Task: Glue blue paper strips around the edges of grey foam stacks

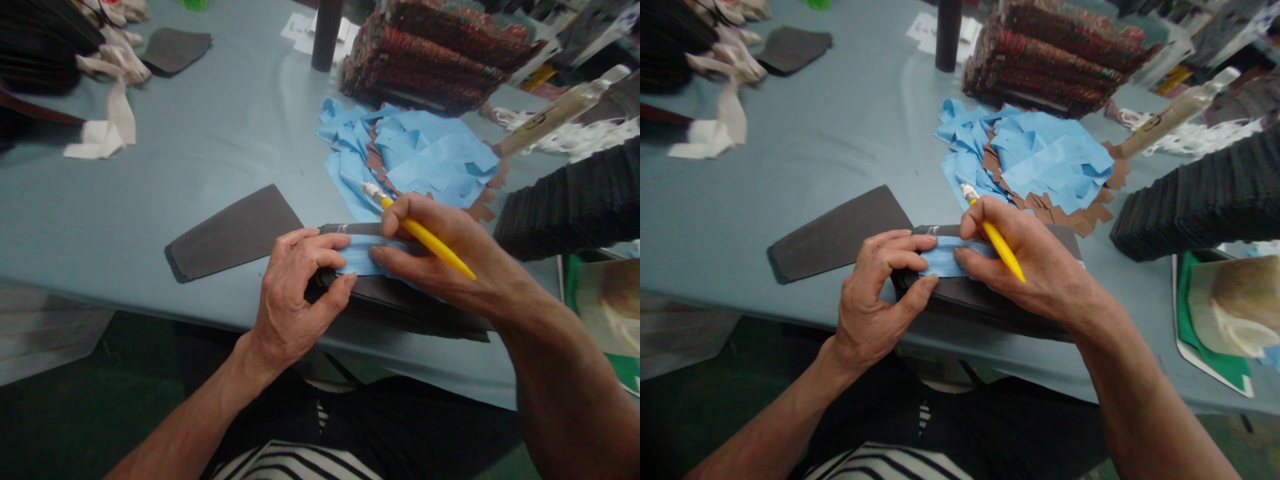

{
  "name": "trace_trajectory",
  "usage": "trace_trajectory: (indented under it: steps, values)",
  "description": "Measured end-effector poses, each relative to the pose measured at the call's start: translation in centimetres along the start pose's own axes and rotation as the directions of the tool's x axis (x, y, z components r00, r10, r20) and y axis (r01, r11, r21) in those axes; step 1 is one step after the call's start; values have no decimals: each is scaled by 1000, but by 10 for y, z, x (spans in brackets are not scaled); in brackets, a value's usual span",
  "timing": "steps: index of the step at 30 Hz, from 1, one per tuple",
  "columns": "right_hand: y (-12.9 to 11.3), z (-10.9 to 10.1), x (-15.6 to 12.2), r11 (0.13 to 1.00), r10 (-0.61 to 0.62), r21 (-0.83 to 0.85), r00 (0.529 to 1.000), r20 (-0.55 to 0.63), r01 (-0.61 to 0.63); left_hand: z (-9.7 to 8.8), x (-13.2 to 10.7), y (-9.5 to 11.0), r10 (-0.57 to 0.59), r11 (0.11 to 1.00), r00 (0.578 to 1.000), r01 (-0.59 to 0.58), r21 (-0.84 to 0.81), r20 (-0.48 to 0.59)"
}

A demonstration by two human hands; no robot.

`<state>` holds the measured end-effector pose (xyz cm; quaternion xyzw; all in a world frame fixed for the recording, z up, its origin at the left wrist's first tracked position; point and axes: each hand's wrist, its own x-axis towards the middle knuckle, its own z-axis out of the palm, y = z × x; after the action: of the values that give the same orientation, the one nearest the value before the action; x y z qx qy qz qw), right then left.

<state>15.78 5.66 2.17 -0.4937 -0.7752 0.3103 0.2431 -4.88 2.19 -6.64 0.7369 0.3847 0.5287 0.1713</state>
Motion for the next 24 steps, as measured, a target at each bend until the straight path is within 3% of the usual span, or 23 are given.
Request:
trace_trajectory:
  steps: [24]
  values:
    - [-2, 0, -1, 1000, 1, 2, 1000, 0, -1, 0, -2, 2, -37, 999, 999, 37, -6, 7]
